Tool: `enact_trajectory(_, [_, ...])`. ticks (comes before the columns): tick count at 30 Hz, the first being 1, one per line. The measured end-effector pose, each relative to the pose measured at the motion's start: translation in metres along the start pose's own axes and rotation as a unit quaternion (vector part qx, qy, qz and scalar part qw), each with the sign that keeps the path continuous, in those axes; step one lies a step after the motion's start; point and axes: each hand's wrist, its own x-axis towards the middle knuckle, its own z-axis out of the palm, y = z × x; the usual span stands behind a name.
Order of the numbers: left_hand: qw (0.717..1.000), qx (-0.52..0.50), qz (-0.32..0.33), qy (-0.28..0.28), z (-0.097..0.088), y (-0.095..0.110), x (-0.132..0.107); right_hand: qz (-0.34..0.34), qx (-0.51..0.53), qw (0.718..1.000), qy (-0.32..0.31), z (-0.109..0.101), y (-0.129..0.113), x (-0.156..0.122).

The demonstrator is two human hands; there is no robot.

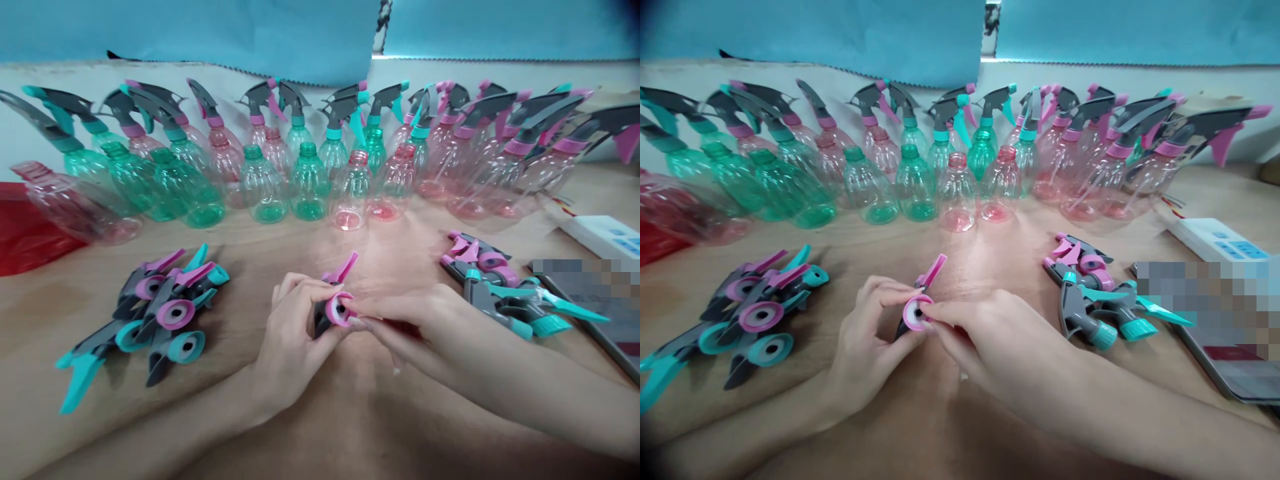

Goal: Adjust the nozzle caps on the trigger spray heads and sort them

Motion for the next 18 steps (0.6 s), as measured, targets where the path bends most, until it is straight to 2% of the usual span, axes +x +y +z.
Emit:
enact_trajectory(6, [1.000, -0.008, -0.011, -0.016, 0.000, -0.001, 0.001, -0.014, 0.062, 0.998, -0.002, 0.000, 0.004, 0.006])
enact_trajectory(12, [0.998, -0.037, 0.011, -0.041, -0.001, -0.003, 0.000, -0.020, 0.113, 0.993, -0.001, -0.002, 0.009, 0.009])
enact_trajectory(18, [0.996, -0.063, -0.026, -0.063, 0.000, -0.003, 0.001, -0.039, 0.045, 0.997, 0.040, 0.006, 0.012, 0.006])
